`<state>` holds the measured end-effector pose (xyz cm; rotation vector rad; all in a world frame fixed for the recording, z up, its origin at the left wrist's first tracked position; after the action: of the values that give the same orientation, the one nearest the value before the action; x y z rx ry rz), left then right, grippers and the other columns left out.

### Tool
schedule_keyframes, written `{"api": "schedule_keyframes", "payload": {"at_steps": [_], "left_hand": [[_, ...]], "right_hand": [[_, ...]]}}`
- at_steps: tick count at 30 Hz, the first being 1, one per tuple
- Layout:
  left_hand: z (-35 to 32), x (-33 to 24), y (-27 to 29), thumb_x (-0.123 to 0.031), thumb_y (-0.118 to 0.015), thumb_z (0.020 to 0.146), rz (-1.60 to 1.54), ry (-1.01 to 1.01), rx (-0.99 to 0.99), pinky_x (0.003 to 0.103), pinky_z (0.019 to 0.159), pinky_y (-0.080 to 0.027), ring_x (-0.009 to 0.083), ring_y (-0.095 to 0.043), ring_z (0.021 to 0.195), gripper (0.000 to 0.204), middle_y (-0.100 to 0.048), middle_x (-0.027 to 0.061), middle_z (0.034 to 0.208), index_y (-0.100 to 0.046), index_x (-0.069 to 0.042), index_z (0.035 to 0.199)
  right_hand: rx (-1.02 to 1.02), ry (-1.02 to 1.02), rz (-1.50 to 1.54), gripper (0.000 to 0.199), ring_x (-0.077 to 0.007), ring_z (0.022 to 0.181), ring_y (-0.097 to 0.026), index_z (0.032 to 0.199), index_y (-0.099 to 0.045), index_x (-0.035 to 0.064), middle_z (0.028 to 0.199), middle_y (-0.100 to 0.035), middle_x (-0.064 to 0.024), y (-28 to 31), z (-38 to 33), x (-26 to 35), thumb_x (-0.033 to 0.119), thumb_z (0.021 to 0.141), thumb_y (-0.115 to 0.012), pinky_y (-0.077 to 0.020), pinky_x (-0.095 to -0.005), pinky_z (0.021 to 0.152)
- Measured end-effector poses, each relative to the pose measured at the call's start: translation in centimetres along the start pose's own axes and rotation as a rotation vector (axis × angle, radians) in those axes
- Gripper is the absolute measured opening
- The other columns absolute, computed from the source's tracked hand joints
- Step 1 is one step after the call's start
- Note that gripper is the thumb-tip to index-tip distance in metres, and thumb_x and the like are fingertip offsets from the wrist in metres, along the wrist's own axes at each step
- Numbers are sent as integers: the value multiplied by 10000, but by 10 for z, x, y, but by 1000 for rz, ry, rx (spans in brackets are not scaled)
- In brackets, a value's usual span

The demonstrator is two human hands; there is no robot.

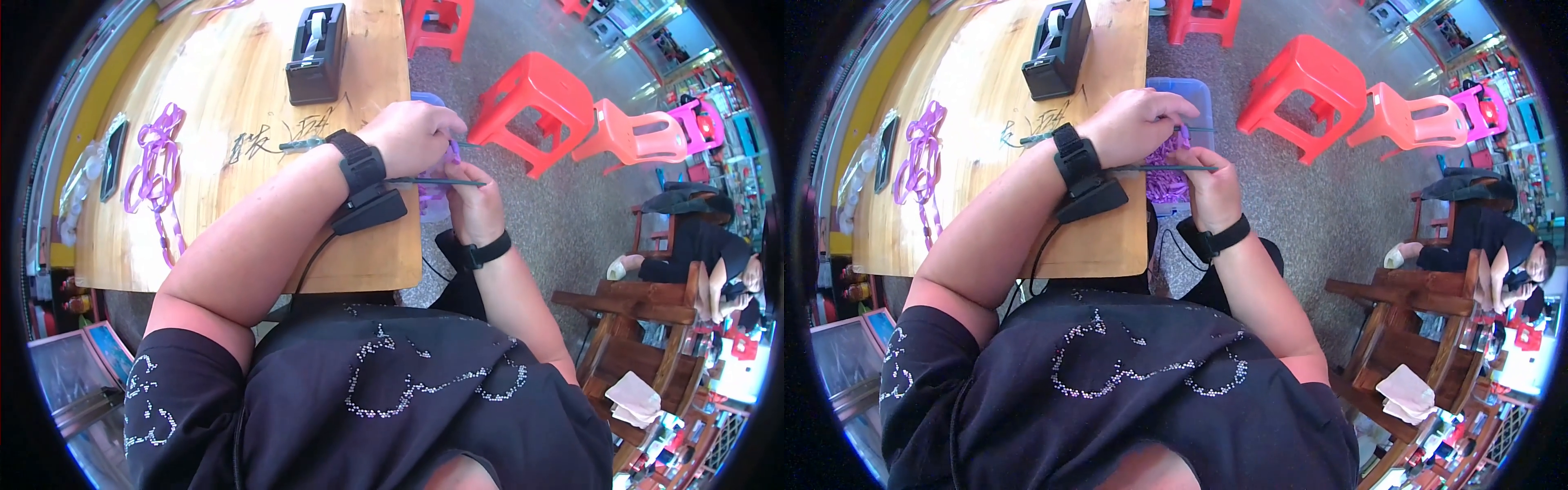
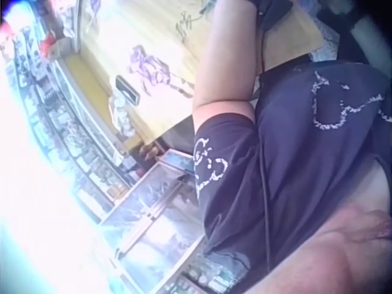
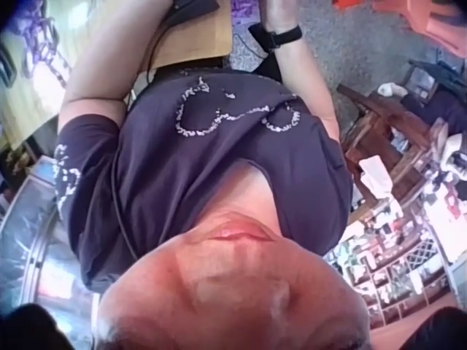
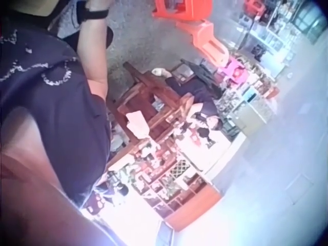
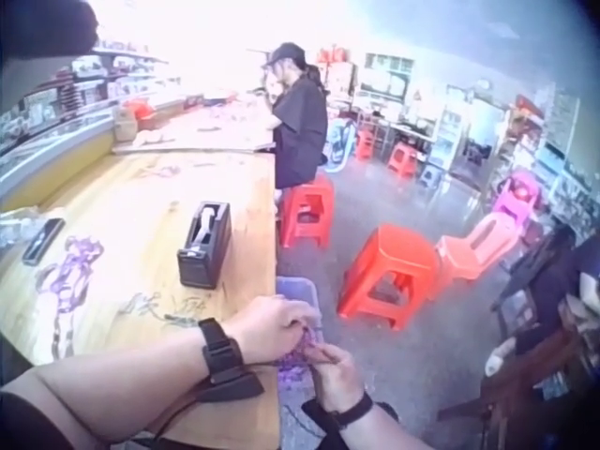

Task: The person picks up a purple ribbon, wraps it around a pair of sticks, and secures it with tape from a dispenser before placing it in a bin. They repeat this process several times and then tie a knot in a long purple ribbon by hand.

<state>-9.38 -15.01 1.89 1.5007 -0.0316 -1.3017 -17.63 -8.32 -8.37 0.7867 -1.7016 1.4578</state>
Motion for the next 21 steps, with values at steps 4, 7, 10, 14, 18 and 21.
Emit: {"api": "schedule_keyframes", "payload": {"at_steps": [4,7,10,14,18,21], "left_hand": [[0,0,-1,-80,-494,780,86,-97,-42,372,734,-494,303,-626,805,241,-650,134,835,-638,-87,973],[0,-5,2,-96,-501,790,56,-89,-37,370,725,-496,306,-625,787,221,-648,131,811,-643,-90,959],[0,-3,-1,-104,-505,799,33,-13,26,364,721,-497,305,-624,788,210,-647,130,820,-646,-94,954],[-1,-3,0,-100,-502,801,33,-63,4,360,717,-496,298,-626,785,208,-644,132,835,-645,-91,952],[0,-5,-1,-93,-502,794,48,-91,0,362,721,-495,295,-625,791,209,-644,132,838,-645,-91,947],[-1,-4,-1,-89,-503,787,52,-87,1,358,731,-494,293,-626,799,219,-648,127,846,-649,-93,950]], "right_hand": [[-59,6,-35,126,-152,697,-534,825,-603,6,753,-590,-60,5,-19,-4,121,861,-566,-407,-281,670],[-61,0,-103,135,-143,674,-513,797,-603,14,723,-580,-57,6,-34,-3,127,861,-567,-392,-274,650],[-82,38,-139,159,-132,658,-505,762,-600,20,698,-576,-50,1,-42,6,140,862,-572,-386,-264,643],[-62,85,-230,177,-113,641,-497,753,-598,24,690,-575,-39,-9,-50,18,160,864,-578,-381,-249,634],[-31,116,-276,172,-105,629,-494,753,-598,24,692,-575,-35,-12,-59,28,154,865,-583,-382,-240,619],[-72,115,-194,158,-72,607,-509,740,-611,26,672,-588,-19,-15,-64,36,126,861,-595,-395,-208,588]]}}
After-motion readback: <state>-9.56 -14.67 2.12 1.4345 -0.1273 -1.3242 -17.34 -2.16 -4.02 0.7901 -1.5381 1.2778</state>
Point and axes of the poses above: each hand's wrist, its own z-axis towards the middle knuckle, its own y-axis out of the back of the hand, x = y × z, the point moved 9 cm from there along z, towards the middle knuckle
